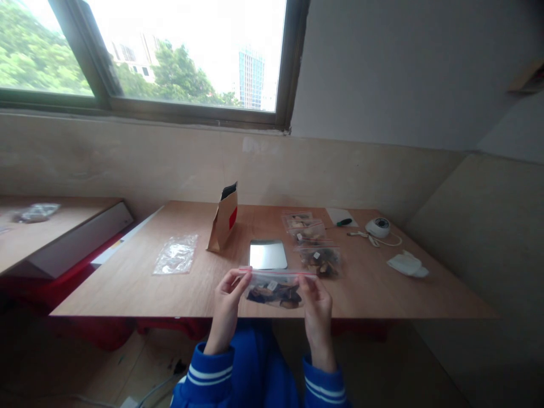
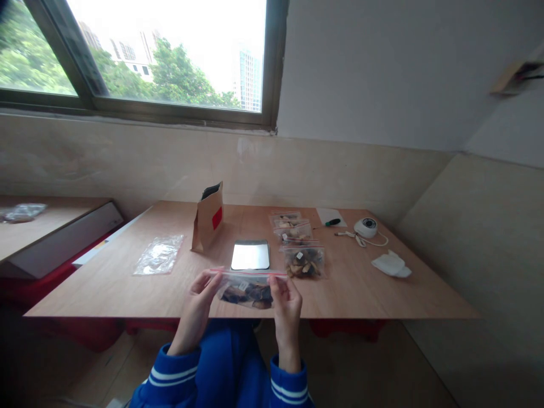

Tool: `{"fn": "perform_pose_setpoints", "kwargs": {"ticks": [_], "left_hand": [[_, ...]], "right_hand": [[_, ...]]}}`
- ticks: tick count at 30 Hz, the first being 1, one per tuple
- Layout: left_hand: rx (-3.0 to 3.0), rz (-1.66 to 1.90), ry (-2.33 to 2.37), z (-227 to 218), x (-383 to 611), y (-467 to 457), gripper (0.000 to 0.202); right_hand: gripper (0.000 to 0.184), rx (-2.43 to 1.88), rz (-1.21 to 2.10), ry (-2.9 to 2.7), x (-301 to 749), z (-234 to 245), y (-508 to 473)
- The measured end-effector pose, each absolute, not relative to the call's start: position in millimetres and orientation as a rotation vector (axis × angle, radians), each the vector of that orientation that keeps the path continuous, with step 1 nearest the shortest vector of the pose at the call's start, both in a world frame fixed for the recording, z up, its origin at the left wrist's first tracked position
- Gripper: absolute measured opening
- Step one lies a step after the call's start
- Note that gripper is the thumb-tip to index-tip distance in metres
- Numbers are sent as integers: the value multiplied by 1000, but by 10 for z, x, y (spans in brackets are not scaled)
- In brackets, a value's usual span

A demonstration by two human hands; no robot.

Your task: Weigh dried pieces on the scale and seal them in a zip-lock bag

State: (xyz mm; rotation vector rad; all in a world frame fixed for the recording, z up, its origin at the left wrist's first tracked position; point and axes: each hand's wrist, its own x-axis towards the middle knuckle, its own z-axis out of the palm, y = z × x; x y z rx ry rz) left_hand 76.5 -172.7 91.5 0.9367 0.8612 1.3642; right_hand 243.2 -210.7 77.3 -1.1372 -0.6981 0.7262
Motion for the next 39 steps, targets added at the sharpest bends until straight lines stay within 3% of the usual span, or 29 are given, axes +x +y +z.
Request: {"fn": "perform_pose_setpoints", "kwargs": {"ticks": [11, 19, 39], "left_hand": [[1032, 1411, 852, 885, 786, -1788, 18], [1056, 1323, 821, 937, 841, -1839, 28], [1039, 1323, 838, 933, 753, -1812, 21]], "right_hand": [[27, -1138, 649, -645, 2390, 815, -2150], [29, -945, 992, -776, 2384, 843, -2166], [24, -1054, 920, -992, 2400, 892, -2211]]}}
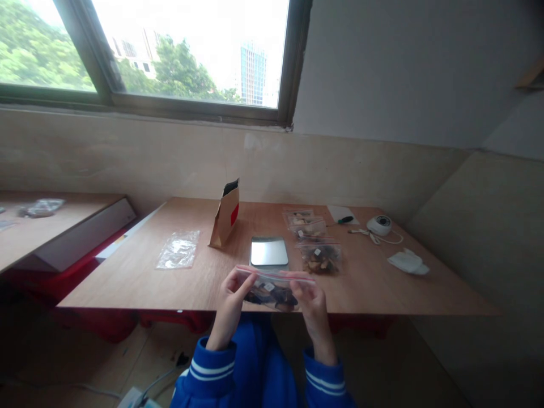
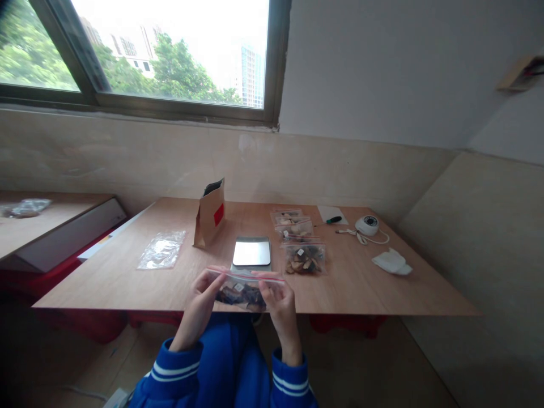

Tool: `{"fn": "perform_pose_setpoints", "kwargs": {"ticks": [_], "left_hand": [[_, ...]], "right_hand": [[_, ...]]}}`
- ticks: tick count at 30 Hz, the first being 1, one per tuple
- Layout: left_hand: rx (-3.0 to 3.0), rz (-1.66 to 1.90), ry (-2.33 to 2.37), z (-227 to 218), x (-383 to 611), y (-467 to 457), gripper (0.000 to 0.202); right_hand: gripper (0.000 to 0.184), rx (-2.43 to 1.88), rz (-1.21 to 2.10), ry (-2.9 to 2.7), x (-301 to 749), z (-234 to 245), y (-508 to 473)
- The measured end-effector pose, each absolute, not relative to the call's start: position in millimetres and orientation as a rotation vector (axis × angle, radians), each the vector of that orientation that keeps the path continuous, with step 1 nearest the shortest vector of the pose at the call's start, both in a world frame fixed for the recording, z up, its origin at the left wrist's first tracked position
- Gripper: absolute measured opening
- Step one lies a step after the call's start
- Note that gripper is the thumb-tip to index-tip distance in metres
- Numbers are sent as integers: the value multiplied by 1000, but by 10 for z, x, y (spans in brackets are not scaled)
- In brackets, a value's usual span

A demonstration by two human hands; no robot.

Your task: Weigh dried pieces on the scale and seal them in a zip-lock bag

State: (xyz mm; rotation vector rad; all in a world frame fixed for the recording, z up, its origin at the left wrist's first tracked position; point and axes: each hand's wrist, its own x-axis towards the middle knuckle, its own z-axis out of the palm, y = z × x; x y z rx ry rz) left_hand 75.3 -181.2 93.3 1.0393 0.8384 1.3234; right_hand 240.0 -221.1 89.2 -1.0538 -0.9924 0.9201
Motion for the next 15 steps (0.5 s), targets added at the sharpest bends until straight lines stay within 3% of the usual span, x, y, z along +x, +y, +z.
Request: {"fn": "perform_pose_setpoints", "kwargs": {"ticks": [15], "left_hand": [[1090, 1333, 957, 970, 798, -1839, 22]], "right_hand": [[20, -1227, 598, -962, 2410, 820, -2177]]}}
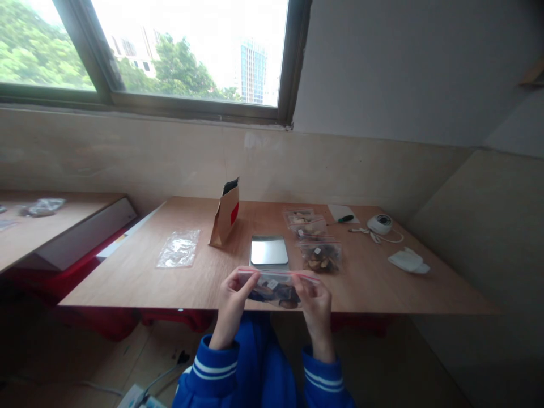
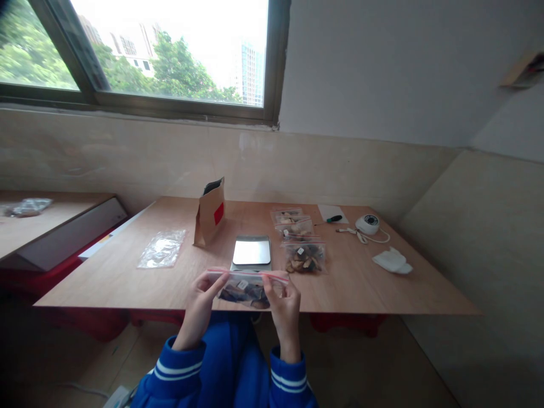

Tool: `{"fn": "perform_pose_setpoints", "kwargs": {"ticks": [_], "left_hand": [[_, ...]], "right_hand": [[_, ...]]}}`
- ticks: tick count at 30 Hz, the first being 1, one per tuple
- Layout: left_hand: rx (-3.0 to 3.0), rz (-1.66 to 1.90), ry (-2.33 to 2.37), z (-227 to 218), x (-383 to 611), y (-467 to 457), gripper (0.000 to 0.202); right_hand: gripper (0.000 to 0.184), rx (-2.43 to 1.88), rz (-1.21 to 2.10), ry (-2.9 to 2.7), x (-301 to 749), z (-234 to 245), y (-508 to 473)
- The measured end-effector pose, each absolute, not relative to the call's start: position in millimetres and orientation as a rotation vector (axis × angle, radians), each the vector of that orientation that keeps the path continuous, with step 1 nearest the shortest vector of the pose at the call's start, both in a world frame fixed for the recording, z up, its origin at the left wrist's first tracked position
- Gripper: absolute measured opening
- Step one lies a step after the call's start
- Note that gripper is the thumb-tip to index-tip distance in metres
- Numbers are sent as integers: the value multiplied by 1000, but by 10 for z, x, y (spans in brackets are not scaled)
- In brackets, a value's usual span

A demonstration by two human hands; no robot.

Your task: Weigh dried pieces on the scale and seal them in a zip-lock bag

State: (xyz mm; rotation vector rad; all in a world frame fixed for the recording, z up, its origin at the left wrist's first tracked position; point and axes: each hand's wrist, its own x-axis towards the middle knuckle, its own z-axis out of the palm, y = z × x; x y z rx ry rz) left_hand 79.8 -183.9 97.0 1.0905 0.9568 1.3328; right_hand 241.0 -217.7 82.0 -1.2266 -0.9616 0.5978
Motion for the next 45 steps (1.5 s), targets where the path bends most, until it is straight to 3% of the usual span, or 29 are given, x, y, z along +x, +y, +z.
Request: {"fn": "perform_pose_setpoints", "kwargs": {"ticks": [5, 16, 21, 33, 42, 45], "left_hand": [[1077, 1338, 943, 949, 836, -1806, 23], [1103, 1128, 750, 938, 652, -1743, 23], [1158, 1050, 802, 1025, 655, -1758, 20], [1232, 1295, 904, 1084, 705, -1817, 16], [1265, 1096, 881, 1109, 703, -1819, 27], [1322, 1132, 909, 1145, 724, -1843, 24]], "right_hand": [[22, -1190, 633, -898, 2406, 788, -2113], [38, -946, 1245, -1042, 2501, 964, -1945], [27, -1014, 1237, -1045, 2474, 921, -1947], [15, -1059, 869, -1116, 2340, 1016, -2003], [32, -1007, 1133, -1029, 2429, 910, -2002], [23, -991, 1181, -1070, 2443, 874, -2019]]}}
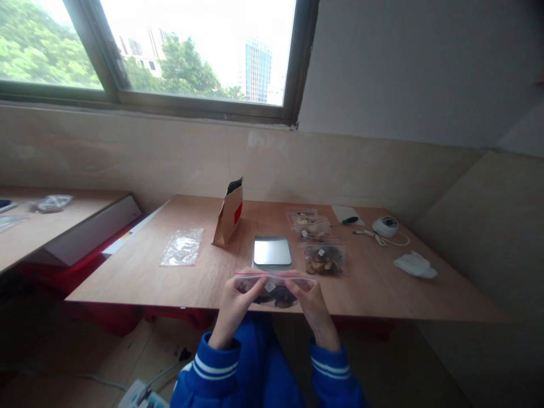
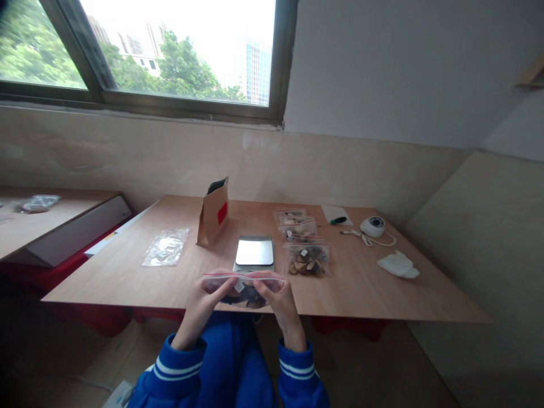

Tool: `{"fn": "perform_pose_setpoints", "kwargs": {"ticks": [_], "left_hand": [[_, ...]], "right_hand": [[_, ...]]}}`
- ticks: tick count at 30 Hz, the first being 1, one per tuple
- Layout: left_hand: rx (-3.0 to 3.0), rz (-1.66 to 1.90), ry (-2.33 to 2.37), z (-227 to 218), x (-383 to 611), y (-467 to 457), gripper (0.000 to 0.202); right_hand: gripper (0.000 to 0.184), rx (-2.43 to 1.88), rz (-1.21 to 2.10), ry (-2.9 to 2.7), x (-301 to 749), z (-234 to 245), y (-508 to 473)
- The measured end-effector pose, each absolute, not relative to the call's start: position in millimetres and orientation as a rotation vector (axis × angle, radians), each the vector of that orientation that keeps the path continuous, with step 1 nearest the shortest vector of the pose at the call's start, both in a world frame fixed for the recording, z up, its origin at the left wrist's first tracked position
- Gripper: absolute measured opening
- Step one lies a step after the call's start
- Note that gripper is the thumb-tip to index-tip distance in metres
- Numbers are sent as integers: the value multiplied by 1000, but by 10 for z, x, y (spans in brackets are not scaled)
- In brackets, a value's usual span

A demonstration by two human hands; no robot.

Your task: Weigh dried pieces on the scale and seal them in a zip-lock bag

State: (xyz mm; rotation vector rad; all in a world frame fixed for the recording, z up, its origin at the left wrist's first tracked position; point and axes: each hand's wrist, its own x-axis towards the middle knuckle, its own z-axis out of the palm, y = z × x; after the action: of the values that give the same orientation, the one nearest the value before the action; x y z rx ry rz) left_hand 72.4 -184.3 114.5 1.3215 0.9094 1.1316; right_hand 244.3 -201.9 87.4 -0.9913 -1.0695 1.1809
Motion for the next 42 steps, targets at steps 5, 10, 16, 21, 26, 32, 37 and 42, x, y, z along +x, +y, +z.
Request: {"fn": "perform_pose_setpoints", "kwargs": {"ticks": [5, 10, 16, 21, 26, 32, 37, 42], "left_hand": [[1394, 1176, 914, 1164, 770, -1850, 21], [1403, 1227, 937, 1148, 826, -1864, 20], [1338, 1291, 975, 1108, 892, -1892, 20], [1334, 1325, 967, 1102, 893, -1891, 19], [1304, 1342, 985, 1097, 929, -1909, 18], [1269, 1281, 1007, 1042, 947, -1897, 24], [1362, 1227, 1034, 1029, 787, -1795, 42], [1261, 1342, 1198, 931, 476, -1654, 50]], "right_hand": [[19, -989, 1118, -1094, 2414, 910, -2012], [17, -1051, 961, -1094, 2348, 968, -2002], [29, -1161, 987, -961, 2257, 997, -2037], [29, -1126, 1016, -995, 2233, 1040, -2039], [27, -1155, 954, -992, 2203, 1028, -2039], [24, -1188, 850, -1044, 2238, 961, -2039], [26, -1217, 695, -932, 2636, 850, -2013], [55, -1345, 518, -789, 3447, 663, -1874]]}}
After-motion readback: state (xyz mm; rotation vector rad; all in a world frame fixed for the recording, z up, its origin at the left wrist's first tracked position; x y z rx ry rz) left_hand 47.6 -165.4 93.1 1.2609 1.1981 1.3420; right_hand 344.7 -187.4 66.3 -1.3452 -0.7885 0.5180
